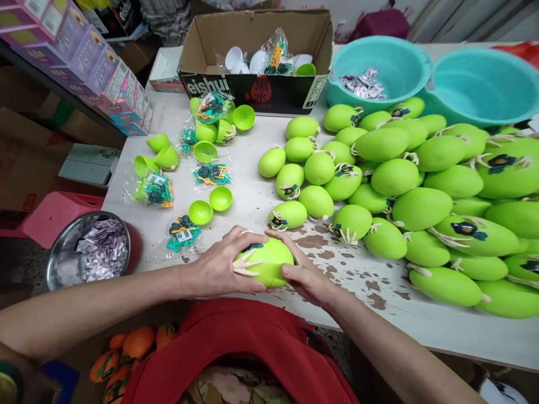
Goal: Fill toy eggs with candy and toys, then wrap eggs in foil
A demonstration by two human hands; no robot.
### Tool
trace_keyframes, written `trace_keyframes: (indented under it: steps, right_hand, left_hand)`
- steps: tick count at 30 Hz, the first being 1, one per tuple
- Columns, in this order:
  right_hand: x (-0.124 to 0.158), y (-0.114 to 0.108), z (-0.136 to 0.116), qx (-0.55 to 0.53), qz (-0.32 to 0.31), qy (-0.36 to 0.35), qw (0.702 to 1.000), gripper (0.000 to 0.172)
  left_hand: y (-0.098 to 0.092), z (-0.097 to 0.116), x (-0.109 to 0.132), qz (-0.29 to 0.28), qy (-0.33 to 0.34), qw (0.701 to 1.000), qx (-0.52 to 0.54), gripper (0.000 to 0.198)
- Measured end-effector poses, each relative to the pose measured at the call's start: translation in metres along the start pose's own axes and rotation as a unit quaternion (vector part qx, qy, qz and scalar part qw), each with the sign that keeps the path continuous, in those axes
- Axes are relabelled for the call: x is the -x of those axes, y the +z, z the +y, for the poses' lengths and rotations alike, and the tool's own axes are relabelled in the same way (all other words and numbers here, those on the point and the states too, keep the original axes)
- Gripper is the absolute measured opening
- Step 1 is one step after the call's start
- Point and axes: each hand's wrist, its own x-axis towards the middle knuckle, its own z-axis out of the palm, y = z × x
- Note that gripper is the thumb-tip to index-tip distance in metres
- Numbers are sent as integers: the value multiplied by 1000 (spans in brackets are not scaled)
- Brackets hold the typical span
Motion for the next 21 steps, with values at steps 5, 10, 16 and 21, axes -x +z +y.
trace_keyframes:
  steps: [5, 10, 16, 21]
  right_hand:
    - [-4, -1, -3, 102, 53, -65, 991, 80]
    - [1, 6, 13, 360, 152, -321, 863, 81]
    - [9, 9, 21, 191, 110, -188, 957, 89]
    - [6, 11, 14, -13, 34, -33, 999, 78]
  left_hand:
    - [4, -13, 2, 62, 95, 994, 7, 103]
    - [4, -4, 2, 16, -71, 979, 189, 92]
    - [4, -8, 10, 38, 32, 998, 24, 75]
    - [11, -24, 15, 22, 186, 981, -55, 72]
